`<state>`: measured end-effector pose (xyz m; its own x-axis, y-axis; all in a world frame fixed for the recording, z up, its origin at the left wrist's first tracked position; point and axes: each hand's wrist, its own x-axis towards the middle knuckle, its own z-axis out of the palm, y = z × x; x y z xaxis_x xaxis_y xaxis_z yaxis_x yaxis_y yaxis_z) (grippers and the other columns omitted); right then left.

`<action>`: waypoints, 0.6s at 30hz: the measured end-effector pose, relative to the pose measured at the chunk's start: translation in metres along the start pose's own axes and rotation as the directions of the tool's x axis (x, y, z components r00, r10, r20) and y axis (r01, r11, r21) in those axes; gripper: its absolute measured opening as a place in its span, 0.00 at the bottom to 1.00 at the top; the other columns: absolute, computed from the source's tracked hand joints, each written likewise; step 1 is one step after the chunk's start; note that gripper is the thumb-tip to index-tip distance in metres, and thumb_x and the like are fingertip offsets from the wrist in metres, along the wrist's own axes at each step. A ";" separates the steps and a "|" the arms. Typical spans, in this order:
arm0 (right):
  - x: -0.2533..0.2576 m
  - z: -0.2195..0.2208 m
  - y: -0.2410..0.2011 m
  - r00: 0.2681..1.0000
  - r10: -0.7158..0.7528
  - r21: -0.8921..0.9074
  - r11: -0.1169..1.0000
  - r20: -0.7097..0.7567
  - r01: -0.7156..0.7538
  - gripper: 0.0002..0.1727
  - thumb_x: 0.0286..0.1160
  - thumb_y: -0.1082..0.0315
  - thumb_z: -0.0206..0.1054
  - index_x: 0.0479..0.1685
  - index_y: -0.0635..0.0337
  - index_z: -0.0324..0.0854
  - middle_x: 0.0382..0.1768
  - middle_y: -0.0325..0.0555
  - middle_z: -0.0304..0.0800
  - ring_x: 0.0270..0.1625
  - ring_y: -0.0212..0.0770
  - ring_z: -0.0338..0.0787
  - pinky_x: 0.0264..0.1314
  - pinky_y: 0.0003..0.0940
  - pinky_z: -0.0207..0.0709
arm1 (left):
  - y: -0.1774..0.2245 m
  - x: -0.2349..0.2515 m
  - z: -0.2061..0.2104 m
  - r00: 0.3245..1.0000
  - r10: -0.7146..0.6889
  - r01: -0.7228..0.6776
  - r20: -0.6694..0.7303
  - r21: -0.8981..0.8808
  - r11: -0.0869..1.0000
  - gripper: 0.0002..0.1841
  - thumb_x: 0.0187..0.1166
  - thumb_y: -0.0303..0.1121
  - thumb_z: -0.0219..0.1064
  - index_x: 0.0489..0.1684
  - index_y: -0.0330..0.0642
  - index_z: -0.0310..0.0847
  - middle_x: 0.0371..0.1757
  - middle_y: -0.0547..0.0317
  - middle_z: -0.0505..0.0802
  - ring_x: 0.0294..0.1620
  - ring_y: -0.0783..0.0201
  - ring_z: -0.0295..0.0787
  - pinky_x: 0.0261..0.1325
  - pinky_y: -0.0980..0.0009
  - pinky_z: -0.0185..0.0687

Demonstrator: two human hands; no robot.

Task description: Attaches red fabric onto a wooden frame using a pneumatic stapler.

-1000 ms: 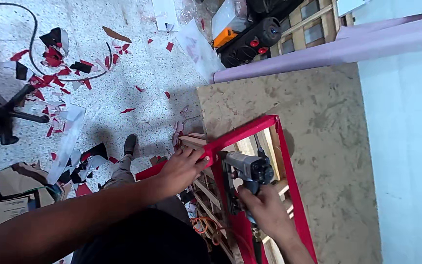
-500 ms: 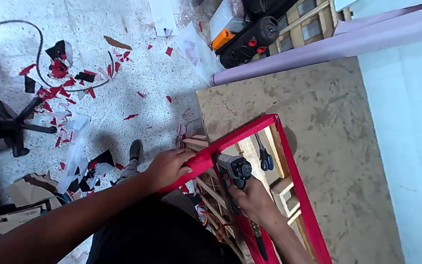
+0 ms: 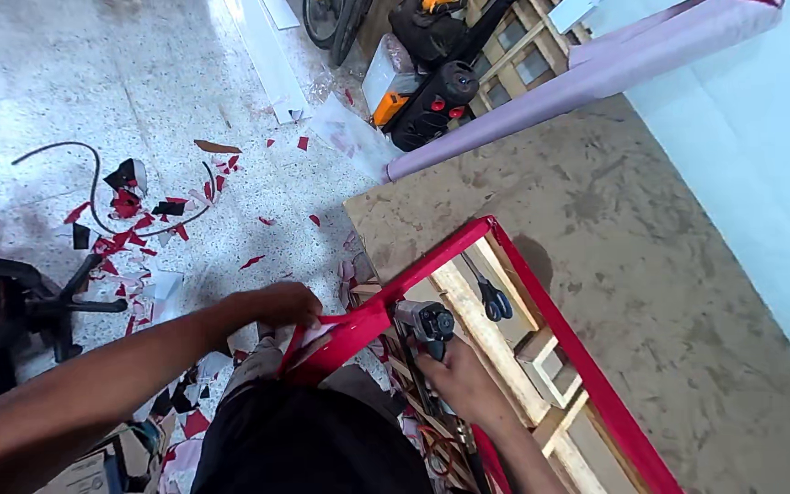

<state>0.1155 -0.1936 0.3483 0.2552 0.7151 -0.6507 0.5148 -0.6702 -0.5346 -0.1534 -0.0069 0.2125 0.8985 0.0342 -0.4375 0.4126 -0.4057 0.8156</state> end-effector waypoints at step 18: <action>0.005 0.002 0.012 1.000 0.023 0.077 0.997 -0.015 -0.022 0.17 0.69 0.62 0.65 0.57 0.51 0.85 0.33 0.38 0.90 0.25 0.37 0.89 0.29 0.40 0.87 | -0.021 -0.022 0.039 0.998 -0.046 0.053 0.032 -0.280 0.959 0.14 0.85 0.40 0.67 0.56 0.41 0.89 0.45 0.55 0.96 0.47 0.62 0.93 0.61 0.54 0.86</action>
<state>0.1212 -0.1982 0.3380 0.2792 0.7022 -0.6550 0.4442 -0.6992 -0.5602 -0.1881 -0.0347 0.1902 0.8735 0.0235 -0.4862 0.4848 -0.1315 0.8647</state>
